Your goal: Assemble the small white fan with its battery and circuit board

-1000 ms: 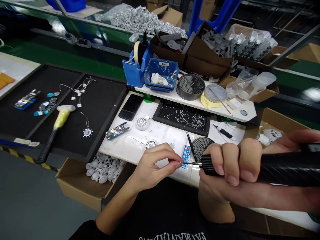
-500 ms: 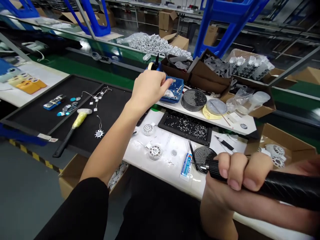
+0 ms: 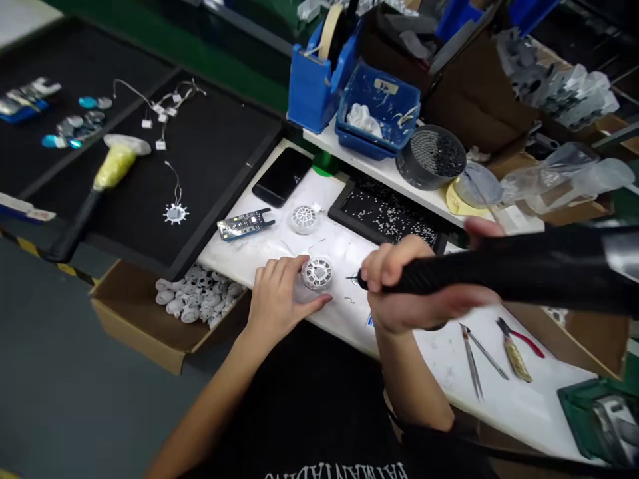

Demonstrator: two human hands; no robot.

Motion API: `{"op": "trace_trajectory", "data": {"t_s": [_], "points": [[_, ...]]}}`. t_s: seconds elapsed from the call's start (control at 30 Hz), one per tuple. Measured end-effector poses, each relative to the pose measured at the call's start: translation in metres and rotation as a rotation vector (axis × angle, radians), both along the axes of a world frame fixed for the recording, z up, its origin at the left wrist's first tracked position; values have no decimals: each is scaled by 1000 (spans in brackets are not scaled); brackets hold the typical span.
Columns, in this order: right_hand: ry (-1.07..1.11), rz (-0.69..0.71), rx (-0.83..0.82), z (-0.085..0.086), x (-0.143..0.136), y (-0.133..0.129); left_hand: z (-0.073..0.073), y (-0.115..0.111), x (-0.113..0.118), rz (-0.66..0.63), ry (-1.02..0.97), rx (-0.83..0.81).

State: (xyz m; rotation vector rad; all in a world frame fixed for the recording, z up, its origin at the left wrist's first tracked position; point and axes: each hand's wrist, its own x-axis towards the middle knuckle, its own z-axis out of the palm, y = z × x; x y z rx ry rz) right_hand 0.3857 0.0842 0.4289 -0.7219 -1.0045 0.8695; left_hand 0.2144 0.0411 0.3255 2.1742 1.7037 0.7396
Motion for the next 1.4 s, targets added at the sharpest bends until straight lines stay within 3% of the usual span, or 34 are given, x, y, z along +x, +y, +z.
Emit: {"op": "trace_trajectory", "data": {"t_s": [0.1,0.2,0.43,0.87,1.4], "points": [[24,13,69,-22,-25,16,0,2,2,13,4,39],[-4,39,49,-30,-36,22,-1,0,2,24,-20,63],[-86,63,57,-27,-43,23,-4,0,2,24,-54,86],[-259,-22,25,-29,-45,22,-4,0,2,16,-82,92],[-284,-16,50,-33,-48,18,-3,1,1,-1,-72,67]]}}
